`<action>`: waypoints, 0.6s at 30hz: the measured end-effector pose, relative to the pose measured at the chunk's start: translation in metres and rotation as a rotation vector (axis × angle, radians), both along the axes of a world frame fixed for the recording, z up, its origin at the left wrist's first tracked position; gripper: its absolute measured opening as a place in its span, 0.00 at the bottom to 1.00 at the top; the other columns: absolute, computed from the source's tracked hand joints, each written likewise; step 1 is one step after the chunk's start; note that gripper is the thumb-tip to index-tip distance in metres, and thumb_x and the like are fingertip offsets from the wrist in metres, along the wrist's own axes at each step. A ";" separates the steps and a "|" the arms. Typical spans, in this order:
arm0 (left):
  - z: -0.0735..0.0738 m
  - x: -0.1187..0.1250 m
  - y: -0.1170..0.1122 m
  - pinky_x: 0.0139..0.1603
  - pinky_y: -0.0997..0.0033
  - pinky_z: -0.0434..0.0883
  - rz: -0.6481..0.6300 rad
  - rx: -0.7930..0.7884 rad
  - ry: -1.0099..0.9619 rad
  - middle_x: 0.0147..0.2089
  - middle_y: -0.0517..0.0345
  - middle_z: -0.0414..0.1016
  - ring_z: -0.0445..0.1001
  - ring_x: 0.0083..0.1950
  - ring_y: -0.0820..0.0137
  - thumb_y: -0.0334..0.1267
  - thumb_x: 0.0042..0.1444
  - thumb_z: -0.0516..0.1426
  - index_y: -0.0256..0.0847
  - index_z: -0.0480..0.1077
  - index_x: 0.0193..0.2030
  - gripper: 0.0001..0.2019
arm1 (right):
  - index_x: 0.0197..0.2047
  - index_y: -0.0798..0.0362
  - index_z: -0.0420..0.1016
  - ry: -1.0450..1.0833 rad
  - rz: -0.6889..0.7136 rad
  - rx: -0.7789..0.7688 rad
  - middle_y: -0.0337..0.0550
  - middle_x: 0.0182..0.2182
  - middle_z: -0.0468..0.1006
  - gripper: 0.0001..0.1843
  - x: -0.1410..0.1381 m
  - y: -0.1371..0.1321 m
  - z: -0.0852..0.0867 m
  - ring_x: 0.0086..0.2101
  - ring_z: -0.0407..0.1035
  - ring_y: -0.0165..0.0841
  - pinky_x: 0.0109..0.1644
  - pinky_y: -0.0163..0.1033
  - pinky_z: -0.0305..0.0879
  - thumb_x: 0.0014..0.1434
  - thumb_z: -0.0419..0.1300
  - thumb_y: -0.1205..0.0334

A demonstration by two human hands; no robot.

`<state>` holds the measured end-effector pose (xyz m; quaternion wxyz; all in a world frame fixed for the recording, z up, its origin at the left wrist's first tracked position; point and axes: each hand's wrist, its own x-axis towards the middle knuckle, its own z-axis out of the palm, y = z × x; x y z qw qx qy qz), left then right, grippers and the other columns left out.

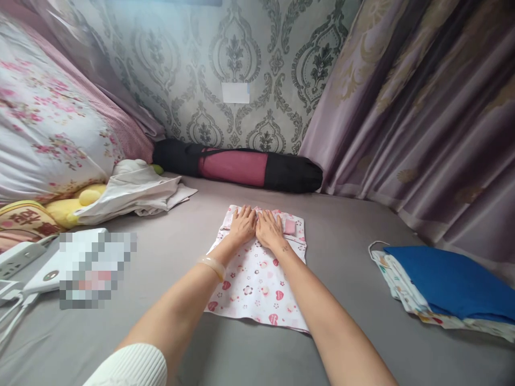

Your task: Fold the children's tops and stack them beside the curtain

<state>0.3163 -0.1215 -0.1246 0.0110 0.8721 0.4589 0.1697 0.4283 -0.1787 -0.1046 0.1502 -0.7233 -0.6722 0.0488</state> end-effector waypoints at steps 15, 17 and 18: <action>-0.006 -0.006 -0.001 0.68 0.48 0.52 0.022 0.073 -0.029 0.66 0.44 0.63 0.58 0.68 0.55 0.40 0.68 0.41 0.39 0.64 0.62 0.22 | 0.70 0.53 0.54 -0.012 -0.027 -0.031 0.45 0.70 0.50 0.29 0.002 -0.004 -0.003 0.69 0.40 0.38 0.70 0.51 0.26 0.68 0.41 0.59; -0.004 -0.006 -0.004 0.68 0.46 0.50 0.066 0.127 -0.066 0.66 0.43 0.63 0.57 0.69 0.54 0.41 0.68 0.40 0.39 0.65 0.61 0.22 | 0.70 0.53 0.55 -0.036 -0.077 0.015 0.47 0.70 0.51 0.29 0.005 -0.006 -0.004 0.69 0.40 0.40 0.70 0.53 0.23 0.68 0.42 0.58; -0.004 -0.006 -0.005 0.68 0.44 0.48 0.079 0.138 -0.074 0.66 0.42 0.63 0.56 0.69 0.53 0.42 0.68 0.41 0.40 0.65 0.61 0.22 | 0.70 0.53 0.56 -0.047 -0.101 0.035 0.48 0.70 0.51 0.29 0.007 -0.008 -0.004 0.69 0.39 0.40 0.70 0.54 0.22 0.68 0.42 0.58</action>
